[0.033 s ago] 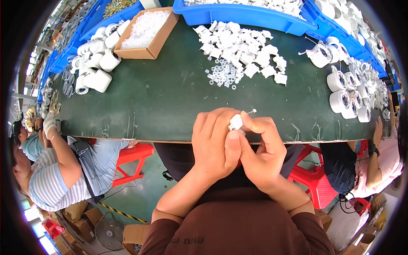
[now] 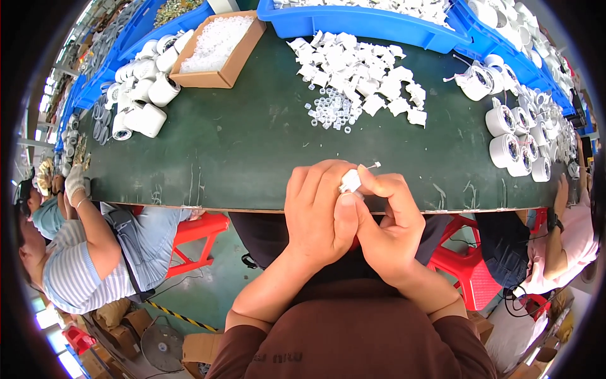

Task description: Assembling small white electronic components by hand at a factory workbench.

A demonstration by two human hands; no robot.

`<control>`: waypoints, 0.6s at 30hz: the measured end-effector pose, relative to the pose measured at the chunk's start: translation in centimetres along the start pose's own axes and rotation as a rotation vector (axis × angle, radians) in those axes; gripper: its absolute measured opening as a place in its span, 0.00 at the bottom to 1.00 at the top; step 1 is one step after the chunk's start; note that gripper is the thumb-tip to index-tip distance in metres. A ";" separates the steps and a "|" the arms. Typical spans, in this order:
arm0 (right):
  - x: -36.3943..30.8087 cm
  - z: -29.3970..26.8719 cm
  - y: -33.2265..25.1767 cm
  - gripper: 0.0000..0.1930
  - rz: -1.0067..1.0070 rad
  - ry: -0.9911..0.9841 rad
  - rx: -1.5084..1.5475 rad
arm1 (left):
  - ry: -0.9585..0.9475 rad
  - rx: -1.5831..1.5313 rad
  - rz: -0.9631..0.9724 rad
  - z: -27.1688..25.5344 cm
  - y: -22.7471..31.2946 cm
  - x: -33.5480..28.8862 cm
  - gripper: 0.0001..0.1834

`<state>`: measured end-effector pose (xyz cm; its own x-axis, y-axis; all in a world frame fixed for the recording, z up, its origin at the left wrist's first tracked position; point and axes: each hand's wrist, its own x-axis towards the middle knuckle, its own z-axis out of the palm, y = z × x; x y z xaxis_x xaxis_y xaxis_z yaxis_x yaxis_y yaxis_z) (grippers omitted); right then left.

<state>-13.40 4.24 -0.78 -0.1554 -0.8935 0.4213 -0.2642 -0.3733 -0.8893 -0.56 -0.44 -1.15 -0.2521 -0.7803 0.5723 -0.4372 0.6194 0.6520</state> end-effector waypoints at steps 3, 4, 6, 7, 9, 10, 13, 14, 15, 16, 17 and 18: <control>0.0 0.2 0.2 0.21 0.101 -0.008 0.114 | -0.008 0.024 0.029 -0.4 -0.2 0.3 0.17; 0.1 0.0 0.3 0.20 0.123 -0.052 0.177 | -0.008 0.023 0.031 -0.6 -0.4 0.3 0.17; 0.6 -0.7 0.3 0.20 0.143 -0.100 0.239 | 0.008 -0.026 0.060 -1.0 -0.7 0.1 0.15; 0.9 -1.2 0.3 0.18 0.147 -0.182 0.239 | 0.010 -0.026 0.061 -1.3 -0.9 0.1 0.15; 2.1 -1.4 -0.4 0.16 0.246 -0.266 0.299 | -0.028 0.055 0.071 -2.0 -1.2 -0.1 0.16; 2.6 -1.1 -1.4 0.14 0.447 -0.150 0.448 | -0.028 0.058 0.071 -2.3 -1.2 -0.1 0.16; 5.1 -1.4 1.4 0.07 0.287 -0.014 0.003 | -0.101 0.073 0.033 -3.4 -0.9 0.5 0.12; 6.1 -1.5 1.6 0.06 0.158 -0.074 -0.225 | -0.103 0.079 0.035 -3.9 -0.8 0.8 0.12; 6.7 -1.4 2.3 0.05 0.083 -0.058 -0.311 | -0.159 0.117 0.020 -4.1 -0.4 1.3 0.12; 7.0 -1.3 3.2 0.04 0.009 -0.042 -0.398 | -0.215 0.156 0.005 -4.2 -0.1 1.6 0.12; 7.3 -0.9 3.5 0.04 0.007 -0.036 -0.392 | -0.217 0.162 0.011 -4.2 0.0 1.8 0.12; 7.6 -0.6 3.7 0.05 -0.015 -0.063 -0.502 | -0.220 0.175 -0.007 -4.1 0.1 1.9 0.12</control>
<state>-16.10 -3.81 -0.74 -0.0950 -0.9081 0.4078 -0.6938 -0.2334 -0.6813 2.48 -1.48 2.10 -0.4217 -0.7961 0.4340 -0.5771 0.6048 0.5487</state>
